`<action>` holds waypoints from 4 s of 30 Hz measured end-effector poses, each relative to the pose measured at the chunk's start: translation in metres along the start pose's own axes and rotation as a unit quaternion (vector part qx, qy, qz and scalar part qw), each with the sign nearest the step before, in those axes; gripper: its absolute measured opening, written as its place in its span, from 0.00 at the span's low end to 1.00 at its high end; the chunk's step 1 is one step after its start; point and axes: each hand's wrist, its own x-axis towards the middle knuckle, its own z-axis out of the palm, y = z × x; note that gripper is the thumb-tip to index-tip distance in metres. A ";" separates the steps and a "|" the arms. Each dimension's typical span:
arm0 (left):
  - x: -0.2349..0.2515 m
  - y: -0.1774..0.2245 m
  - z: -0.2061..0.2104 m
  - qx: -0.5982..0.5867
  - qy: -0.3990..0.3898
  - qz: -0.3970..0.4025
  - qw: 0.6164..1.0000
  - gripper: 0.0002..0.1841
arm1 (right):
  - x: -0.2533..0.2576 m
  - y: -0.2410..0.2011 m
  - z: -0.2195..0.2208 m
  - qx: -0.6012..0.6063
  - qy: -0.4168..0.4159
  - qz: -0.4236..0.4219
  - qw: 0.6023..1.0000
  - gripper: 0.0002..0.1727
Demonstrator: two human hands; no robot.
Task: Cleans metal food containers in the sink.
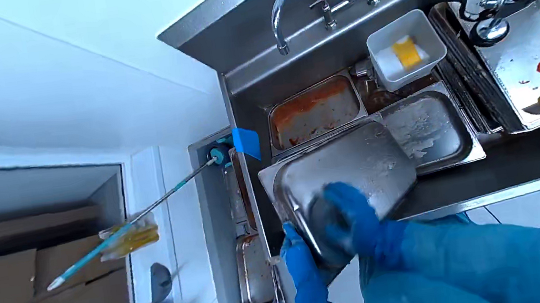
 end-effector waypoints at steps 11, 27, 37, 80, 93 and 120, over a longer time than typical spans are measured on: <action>0.086 -0.002 0.041 -0.037 -0.001 -0.055 0.998 0.34 | 0.114 0.185 -0.020 -0.143 0.126 0.212 0.958 0.28; 0.112 -0.043 0.024 0.016 0.046 0.027 0.998 0.33 | 0.254 0.065 0.022 -0.077 -0.214 0.175 0.958 0.21; 0.117 -0.034 0.026 0.040 0.046 0.006 0.998 0.34 | 0.288 -0.006 0.055 -0.170 -0.283 0.146 0.933 0.20; 0.145 -0.012 0.042 0.103 0.031 0.089 0.990 0.29 | 0.329 0.087 0.010 -0.505 -0.405 0.261 0.716 0.19; 0.125 -0.005 0.019 0.031 -0.059 0.115 0.991 0.16 | 0.195 -0.079 0.092 -0.328 -0.296 -0.204 0.873 0.14; 0.091 -0.023 0.022 -0.039 -0.118 -0.058 0.991 0.30 | 0.224 -0.045 0.076 -0.340 -0.287 -0.088 0.891 0.18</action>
